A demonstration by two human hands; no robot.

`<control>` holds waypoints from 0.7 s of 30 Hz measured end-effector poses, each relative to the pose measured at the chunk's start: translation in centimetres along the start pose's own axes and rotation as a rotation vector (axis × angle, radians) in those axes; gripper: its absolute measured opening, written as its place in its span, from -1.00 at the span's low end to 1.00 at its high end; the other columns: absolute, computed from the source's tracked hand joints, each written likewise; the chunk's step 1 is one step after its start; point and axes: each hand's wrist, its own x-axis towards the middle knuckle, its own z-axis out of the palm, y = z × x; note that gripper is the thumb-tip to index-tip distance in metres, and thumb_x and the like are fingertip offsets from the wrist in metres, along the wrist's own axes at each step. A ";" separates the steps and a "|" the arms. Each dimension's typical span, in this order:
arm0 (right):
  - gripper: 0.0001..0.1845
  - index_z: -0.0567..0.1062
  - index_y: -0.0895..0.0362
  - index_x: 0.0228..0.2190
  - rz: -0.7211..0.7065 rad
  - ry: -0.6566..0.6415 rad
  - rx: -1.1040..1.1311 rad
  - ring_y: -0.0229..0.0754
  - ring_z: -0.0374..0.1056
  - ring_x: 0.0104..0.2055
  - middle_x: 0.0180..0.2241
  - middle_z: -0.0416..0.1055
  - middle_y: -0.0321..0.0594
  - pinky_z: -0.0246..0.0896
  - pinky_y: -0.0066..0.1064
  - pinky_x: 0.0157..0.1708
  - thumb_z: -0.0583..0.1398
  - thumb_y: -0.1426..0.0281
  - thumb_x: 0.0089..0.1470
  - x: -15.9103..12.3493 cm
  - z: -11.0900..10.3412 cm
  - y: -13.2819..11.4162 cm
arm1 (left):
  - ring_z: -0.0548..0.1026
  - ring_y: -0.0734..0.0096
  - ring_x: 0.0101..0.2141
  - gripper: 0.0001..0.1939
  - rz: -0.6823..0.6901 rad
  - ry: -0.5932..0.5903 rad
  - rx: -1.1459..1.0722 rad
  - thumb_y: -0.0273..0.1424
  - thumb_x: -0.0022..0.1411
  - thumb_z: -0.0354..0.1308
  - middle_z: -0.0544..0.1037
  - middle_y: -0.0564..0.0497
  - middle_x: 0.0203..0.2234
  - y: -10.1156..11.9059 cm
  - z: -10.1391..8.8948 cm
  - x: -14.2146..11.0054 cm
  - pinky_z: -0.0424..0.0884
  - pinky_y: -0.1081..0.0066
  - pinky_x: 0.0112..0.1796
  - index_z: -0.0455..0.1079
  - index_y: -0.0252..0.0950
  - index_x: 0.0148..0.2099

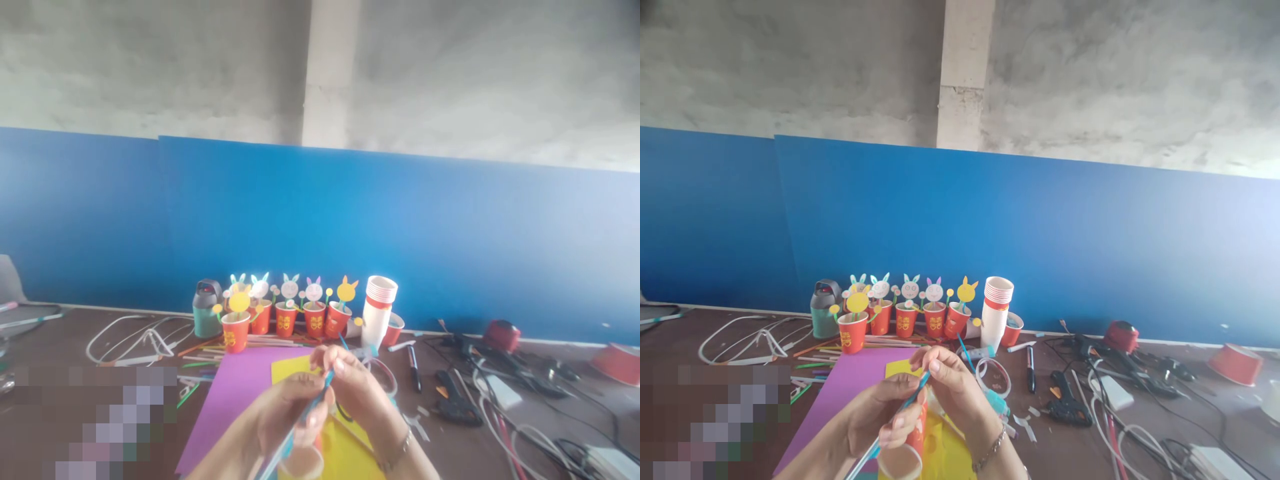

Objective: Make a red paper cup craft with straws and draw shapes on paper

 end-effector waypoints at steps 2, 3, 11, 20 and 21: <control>-0.58 0.49 0.12 -0.47 0.020 0.029 -0.001 -0.24 0.25 -0.43 -0.38 0.40 -0.20 0.17 -0.43 -0.42 0.33 0.02 -0.20 0.0 0.2 0.1 | 0.22 0.64 -0.82 -0.66 0.062 0.074 0.045 -0.20 0.02 0.31 0.39 0.07 -0.77 -0.3 0.1 0.1 0.02 0.56 -0.76 0.45 -0.43 -0.40; -0.56 0.52 0.11 -0.38 0.028 0.056 -0.016 -0.23 0.26 -0.42 -0.35 0.42 -0.17 0.17 -0.42 -0.42 0.30 0.00 -0.15 0.0 0.2 0.1 | 0.28 0.61 -0.79 -0.64 0.101 0.133 0.072 -0.18 0.02 0.31 0.43 0.04 -0.74 -0.3 0.2 0.2 0.08 0.57 -0.73 0.46 -0.44 -0.36; -0.65 0.60 0.16 -0.55 -0.027 0.319 -0.451 -0.28 0.24 -0.45 -0.33 0.40 -0.21 0.13 -0.48 -0.50 0.33 0.09 -0.14 0.1 0.5 -1.2 | 0.51 0.37 -0.54 -0.48 0.157 0.434 0.351 -0.07 -0.16 0.40 0.57 -0.13 -0.51 -0.2 1.3 0.8 0.31 0.44 -0.47 0.48 -0.44 -0.33; -0.59 0.56 0.18 -0.55 0.087 0.369 -0.388 -0.32 0.11 -0.56 -0.60 0.29 -0.31 -0.02 -0.49 -0.60 0.32 0.05 -0.17 0.3 0.7 -0.8 | 0.53 0.29 -0.46 -0.53 0.187 0.426 0.341 -0.16 -0.17 0.42 0.58 -0.17 -0.48 -0.8 0.3 1.5 0.32 0.39 -0.39 0.50 -0.45 -0.32; -0.59 0.54 0.19 -0.57 0.079 0.385 -0.383 -0.32 0.10 -0.56 -0.62 0.28 -0.32 -0.03 -0.48 -0.60 0.33 0.06 -0.20 0.3 0.6 -0.8 | 0.53 0.29 -0.46 -0.53 0.175 0.411 0.341 -0.15 -0.16 0.41 0.58 -0.18 -0.47 -0.8 0.3 1.4 0.32 0.39 -0.39 0.50 -0.46 -0.32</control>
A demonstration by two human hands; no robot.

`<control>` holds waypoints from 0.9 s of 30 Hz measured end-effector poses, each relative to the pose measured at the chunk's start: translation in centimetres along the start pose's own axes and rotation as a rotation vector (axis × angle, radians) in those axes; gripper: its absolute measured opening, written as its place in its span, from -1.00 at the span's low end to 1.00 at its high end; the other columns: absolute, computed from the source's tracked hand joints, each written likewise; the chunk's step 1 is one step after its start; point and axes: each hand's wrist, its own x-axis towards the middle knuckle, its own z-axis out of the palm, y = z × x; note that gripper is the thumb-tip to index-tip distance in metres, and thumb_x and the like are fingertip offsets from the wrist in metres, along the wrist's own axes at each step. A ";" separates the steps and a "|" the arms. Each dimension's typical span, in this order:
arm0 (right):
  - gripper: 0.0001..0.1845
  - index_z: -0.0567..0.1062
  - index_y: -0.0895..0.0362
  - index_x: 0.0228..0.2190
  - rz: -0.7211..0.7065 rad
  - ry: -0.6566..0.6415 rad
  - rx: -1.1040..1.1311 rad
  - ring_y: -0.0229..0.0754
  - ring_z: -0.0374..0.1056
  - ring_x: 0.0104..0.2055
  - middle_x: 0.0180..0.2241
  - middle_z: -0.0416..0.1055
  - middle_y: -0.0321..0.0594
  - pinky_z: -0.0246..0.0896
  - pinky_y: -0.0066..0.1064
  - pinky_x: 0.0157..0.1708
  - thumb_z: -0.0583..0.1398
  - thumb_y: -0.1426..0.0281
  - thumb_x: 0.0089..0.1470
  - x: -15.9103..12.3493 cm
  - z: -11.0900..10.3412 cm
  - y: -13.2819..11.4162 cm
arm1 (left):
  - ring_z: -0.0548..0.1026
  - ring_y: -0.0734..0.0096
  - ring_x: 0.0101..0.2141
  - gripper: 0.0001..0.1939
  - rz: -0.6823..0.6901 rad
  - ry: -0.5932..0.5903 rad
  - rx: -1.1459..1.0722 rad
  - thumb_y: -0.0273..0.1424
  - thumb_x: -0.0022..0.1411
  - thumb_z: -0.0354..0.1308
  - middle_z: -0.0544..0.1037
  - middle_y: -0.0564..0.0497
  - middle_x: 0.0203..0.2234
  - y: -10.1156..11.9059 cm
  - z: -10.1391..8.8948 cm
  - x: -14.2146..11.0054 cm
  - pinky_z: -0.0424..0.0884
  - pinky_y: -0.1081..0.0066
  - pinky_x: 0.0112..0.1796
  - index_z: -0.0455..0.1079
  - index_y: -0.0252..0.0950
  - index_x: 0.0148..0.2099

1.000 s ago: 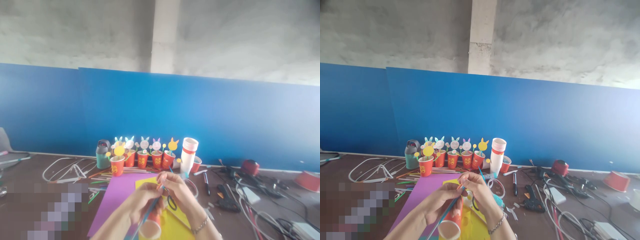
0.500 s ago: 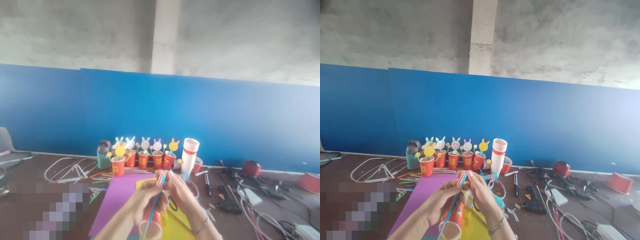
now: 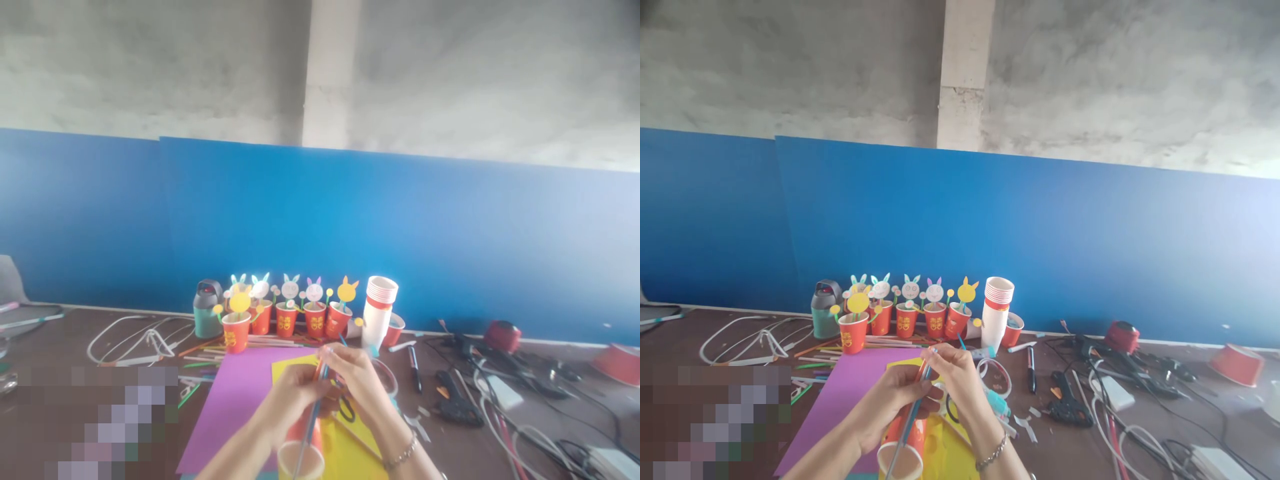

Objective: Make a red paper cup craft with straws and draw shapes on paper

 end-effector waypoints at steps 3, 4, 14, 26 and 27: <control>-0.62 0.48 0.18 -0.64 -0.034 0.110 0.032 -0.32 0.10 -0.56 -0.63 0.26 -0.33 -0.04 -0.46 -0.58 0.36 0.11 -0.27 0.3 -0.3 0.2 | 0.53 0.30 -0.47 -0.54 -0.035 -0.064 0.017 -0.12 -0.09 0.37 0.58 -0.19 -0.47 0.2 0.1 -0.4 0.33 0.40 -0.39 0.50 -0.45 -0.32; -0.63 0.46 0.18 -0.66 -0.028 0.135 0.048 -0.33 0.07 -0.58 -0.66 0.23 -0.36 -0.05 -0.46 -0.59 0.37 0.12 -0.27 0.4 -0.4 0.3 | 0.53 0.30 -0.46 -0.55 -0.034 -0.089 0.034 -0.11 -0.06 0.36 0.58 -0.18 -0.47 0.3 0.2 -0.5 0.33 0.40 -0.40 0.50 -0.45 -0.31; -0.55 0.45 0.19 -0.64 0.008 0.140 0.008 -0.39 -0.14 -0.63 -0.72 -0.01 -0.46 -0.24 -0.46 -0.64 0.33 0.03 -0.23 0.8 -1.3 0.3 | 0.49 0.35 -0.46 -0.53 0.024 -0.114 0.195 -0.02 0.09 0.21 0.56 -0.11 -0.46 1.3 0.4 -1.1 0.31 0.43 -0.39 0.52 -0.39 -0.27; -0.52 0.41 0.17 -0.69 -0.038 0.141 -0.023 -0.37 -0.06 -0.63 -0.72 0.08 -0.42 -0.14 -0.45 -0.62 0.34 0.01 -0.26 0.6 -1.1 0.1 | 0.53 0.32 -0.42 -0.53 -0.044 -0.164 0.131 -0.08 0.00 0.30 0.58 -0.15 -0.38 1.1 0.1 -1.0 0.34 0.43 -0.39 0.50 -0.39 -0.21; -0.51 0.37 0.17 -0.72 -0.042 0.139 -0.013 -0.38 -0.07 -0.63 -0.73 0.06 -0.44 -0.16 -0.45 -0.63 0.35 0.01 -0.27 0.5 -1.0 0.0 | 0.53 0.32 -0.42 -0.51 -0.054 -0.165 0.129 -0.07 -0.05 0.32 0.59 -0.16 -0.40 0.8 0.2 -0.9 0.35 0.42 -0.38 0.50 -0.39 -0.22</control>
